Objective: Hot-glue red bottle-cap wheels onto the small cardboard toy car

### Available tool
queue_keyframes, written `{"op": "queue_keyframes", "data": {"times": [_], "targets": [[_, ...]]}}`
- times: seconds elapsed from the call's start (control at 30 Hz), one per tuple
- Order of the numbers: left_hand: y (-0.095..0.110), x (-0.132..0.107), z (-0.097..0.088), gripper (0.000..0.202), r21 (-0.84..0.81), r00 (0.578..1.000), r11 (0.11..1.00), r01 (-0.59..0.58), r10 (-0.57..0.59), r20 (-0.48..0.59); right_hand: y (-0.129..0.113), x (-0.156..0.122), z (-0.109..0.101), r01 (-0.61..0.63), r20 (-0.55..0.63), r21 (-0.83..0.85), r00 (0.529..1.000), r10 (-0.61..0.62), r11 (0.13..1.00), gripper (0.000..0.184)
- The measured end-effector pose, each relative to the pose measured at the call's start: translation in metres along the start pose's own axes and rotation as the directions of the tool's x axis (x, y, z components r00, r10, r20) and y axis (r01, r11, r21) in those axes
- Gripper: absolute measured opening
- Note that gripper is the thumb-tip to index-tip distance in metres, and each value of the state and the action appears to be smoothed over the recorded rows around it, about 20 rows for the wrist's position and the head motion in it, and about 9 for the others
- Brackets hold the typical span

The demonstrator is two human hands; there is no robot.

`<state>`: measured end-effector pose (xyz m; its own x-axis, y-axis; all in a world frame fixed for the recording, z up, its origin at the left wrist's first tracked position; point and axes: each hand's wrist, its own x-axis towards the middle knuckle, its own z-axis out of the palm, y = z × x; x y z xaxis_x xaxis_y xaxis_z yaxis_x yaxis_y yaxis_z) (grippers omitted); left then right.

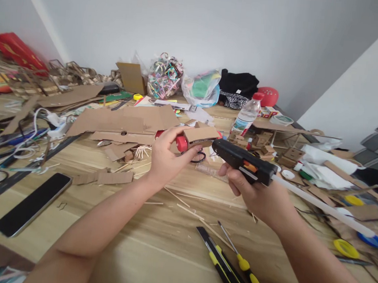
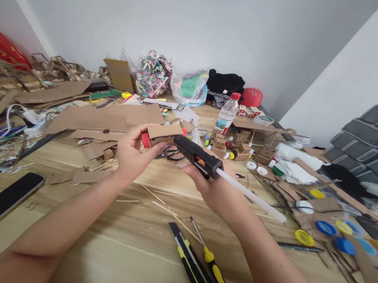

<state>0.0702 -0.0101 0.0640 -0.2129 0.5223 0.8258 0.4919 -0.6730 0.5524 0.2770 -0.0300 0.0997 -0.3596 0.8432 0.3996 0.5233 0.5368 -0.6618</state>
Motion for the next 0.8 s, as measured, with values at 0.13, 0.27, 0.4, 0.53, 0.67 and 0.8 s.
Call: {"op": "queue_keyframes", "data": {"times": [0.13, 0.27, 0.4, 0.53, 0.67, 0.8], "targets": [[0.0005, 0.0005, -0.0007, 0.031, 0.025, 1.000, 1.000, 0.006, -0.006, 0.005, 0.0022, -0.0010, -0.0013, 0.008, -0.015, -0.003, 1.000, -0.008, 1.000, 0.041], [0.0007, 0.0007, -0.0007, 0.030, -0.002, 1.000, 1.000, -0.005, 0.005, -0.015, 0.0049, -0.0009, -0.0033, 0.012, -0.011, 0.007, 1.000, -0.012, 1.000, 0.040], [0.0011, 0.0011, -0.0005, 0.027, -0.006, 0.999, 1.000, -0.021, 0.021, -0.025, 0.0071, -0.0013, -0.0044, 0.012, -0.006, 0.001, 1.000, -0.012, 1.000, 0.040], [0.0015, 0.0010, 0.0000, 0.028, -0.029, 0.999, 0.999, -0.015, 0.014, -0.033, 0.0086, -0.0018, -0.0046, 0.006, -0.021, -0.012, 1.000, -0.006, 1.000, 0.042], [0.0007, 0.0006, 0.0006, 0.029, -0.023, 0.999, 1.000, 0.021, -0.022, -0.032, 0.0094, -0.0015, -0.0050, 0.007, -0.029, -0.017, 1.000, -0.007, 1.000, 0.044], [-0.0008, 0.0002, 0.0005, 0.031, -0.032, 0.999, 0.999, 0.033, -0.034, -0.034, 0.0103, -0.0011, -0.0055, 0.008, -0.033, -0.033, 0.999, -0.009, 0.999, 0.048]]}}
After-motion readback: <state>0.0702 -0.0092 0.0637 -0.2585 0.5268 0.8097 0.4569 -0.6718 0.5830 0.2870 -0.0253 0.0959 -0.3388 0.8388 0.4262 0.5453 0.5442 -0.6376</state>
